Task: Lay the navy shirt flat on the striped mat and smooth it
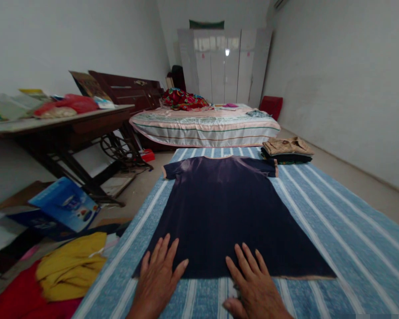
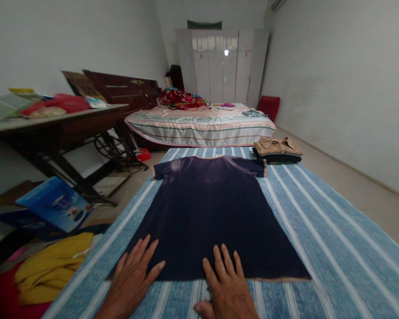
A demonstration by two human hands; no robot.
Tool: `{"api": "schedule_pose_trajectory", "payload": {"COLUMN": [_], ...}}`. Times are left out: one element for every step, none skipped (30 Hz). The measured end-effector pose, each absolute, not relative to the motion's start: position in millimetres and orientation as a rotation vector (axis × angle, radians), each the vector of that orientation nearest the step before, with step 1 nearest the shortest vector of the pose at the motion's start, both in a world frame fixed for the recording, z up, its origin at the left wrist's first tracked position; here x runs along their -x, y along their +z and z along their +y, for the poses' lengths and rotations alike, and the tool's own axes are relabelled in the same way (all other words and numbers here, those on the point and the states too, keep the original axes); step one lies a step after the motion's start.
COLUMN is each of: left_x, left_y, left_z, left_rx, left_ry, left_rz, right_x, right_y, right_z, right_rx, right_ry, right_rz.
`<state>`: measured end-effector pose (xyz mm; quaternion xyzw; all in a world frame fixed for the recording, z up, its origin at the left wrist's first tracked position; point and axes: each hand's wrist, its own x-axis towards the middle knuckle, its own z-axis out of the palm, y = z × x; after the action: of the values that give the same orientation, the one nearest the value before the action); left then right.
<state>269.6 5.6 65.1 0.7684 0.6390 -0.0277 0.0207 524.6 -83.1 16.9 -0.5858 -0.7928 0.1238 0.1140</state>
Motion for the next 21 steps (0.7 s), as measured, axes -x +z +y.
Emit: {"api": "schedule_pose_trajectory", "payload": {"left_x": [-273, -279, -287, -297, -309, -323, -337, -351, -363, -374, -383, -389, -393, -394, -394, -393, -391, -390, -389, -389, -389], "left_y": [70, 74, 78, 82, 84, 85, 85, 84, 81, 77, 72, 67, 62, 57, 53, 50, 49, 49, 50, 52, 54], "left_z": [7, 9, 11, 13, 15, 17, 19, 21, 24, 26, 28, 31, 33, 35, 36, 36, 37, 36, 36, 35, 34], "left_rx": [-2.336, -2.302, -2.292, -2.305, -2.348, -2.393, -2.423, -2.449, -2.466, -2.482, -2.497, -2.514, -2.532, -2.551, -2.57, -2.585, -2.594, -2.598, -2.598, -2.594, -2.589], "left_ry": [-0.098, -0.095, -0.075, -0.039, 0.01, 0.05, 0.079, 0.101, 0.11, 0.117, 0.126, 0.131, 0.133, 0.13, 0.119, 0.1, 0.076, 0.052, 0.029, 0.008, -0.013], "left_rz": [1.992, 2.006, 2.01, 2.002, 1.959, 1.884, 1.81, 1.74, 1.688, 1.656, 1.638, 1.629, 1.623, 1.614, 1.597, 1.58, 1.565, 1.555, 1.55, 1.554, 1.56], "right_x": [-524, -524, -524, -523, -523, -523, -523, -523, -522, -522, -522, -522, -522, -522, -522, -522, -522, -522, -522, -522, -522], "right_y": [17, 18, 17, 17, 17, 16, 14, 13, 12, 11, 10, 9, 8, 7, 7, 6, 5, 4, 3, 1, -1], "right_z": [-83, -84, -84, -84, -83, -83, -82, -82, -82, -82, -81, -81, -81, -81, -81, -81, -81, -80, -80, -80, -79], "right_rx": [1.718, 1.72, 1.725, 1.73, 1.736, 1.742, 1.746, 1.748, 1.749, 1.751, 1.752, 1.752, 1.751, 1.749, 1.747, 1.745, 1.745, 1.743, 1.738, 1.734, 1.729], "right_ry": [0.357, 0.351, 0.348, 0.348, 0.349, 0.346, 0.339, 0.33, 0.318, 0.306, 0.297, 0.29, 0.287, 0.283, 0.28, 0.277, 0.273, 0.268, 0.265, 0.26, 0.255], "right_rz": [-2.328, -2.331, -2.334, -2.337, -2.34, -2.341, -2.342, -2.342, -2.342, -2.34, -2.338, -2.337, -2.336, -2.335, -2.334, -2.335, -2.334, -2.333, -2.336, -2.338, -2.342]}}
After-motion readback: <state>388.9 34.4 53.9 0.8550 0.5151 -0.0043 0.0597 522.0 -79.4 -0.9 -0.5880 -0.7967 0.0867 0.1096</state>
